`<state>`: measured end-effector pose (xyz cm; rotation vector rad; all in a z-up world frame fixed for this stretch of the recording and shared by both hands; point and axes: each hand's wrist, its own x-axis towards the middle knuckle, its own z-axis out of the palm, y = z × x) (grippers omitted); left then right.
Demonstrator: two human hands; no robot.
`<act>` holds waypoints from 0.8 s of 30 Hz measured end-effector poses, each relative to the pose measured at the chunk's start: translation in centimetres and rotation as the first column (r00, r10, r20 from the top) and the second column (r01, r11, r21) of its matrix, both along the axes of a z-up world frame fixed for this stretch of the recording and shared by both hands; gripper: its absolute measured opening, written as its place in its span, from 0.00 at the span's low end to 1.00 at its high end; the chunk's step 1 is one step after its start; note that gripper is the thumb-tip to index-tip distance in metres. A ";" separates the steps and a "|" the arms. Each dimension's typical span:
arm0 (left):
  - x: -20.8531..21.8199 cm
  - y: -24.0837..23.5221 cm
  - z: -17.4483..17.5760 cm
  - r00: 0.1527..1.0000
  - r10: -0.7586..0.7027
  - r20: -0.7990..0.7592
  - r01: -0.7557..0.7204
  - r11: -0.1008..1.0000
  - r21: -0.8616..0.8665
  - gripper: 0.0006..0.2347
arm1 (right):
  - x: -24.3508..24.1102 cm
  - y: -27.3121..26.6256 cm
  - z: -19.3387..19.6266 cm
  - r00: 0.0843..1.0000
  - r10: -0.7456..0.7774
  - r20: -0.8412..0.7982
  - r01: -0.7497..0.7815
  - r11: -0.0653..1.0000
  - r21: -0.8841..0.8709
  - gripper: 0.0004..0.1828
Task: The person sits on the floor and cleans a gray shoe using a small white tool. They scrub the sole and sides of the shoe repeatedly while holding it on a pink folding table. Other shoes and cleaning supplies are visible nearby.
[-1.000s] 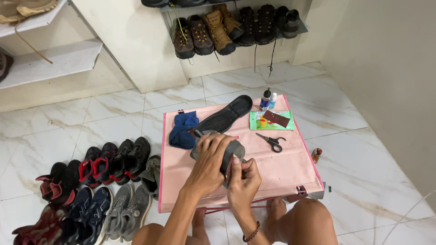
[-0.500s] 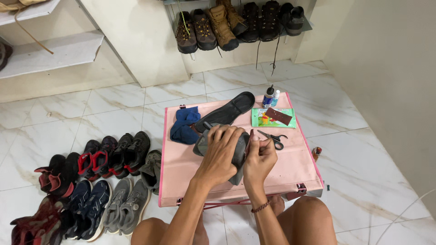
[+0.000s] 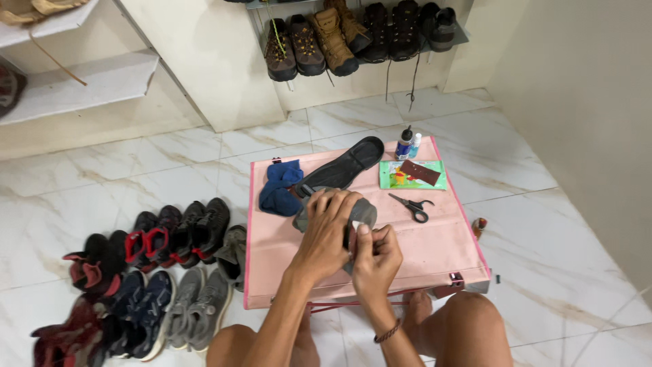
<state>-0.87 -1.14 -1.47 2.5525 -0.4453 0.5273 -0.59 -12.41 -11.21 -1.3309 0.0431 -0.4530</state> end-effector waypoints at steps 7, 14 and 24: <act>0.6 -1.2 0.1 0.998 -0.059 -0.018 0.058 0.998 -0.036 0.41 | 2.7 -1.5 2.4 0.994 -0.108 0.020 0.106 0.991 0.086 0.18; 0.2 -0.6 0.2 1.000 0.000 -0.022 0.000 1.000 0.007 0.41 | 3.7 -0.9 1.4 0.999 -0.048 0.009 0.048 0.999 0.000 0.17; 1.0 -0.4 1.1 0.999 0.030 -0.040 -0.030 0.999 -0.012 0.42 | 5.2 0.2 2.0 0.997 -0.079 0.015 0.078 0.995 0.055 0.17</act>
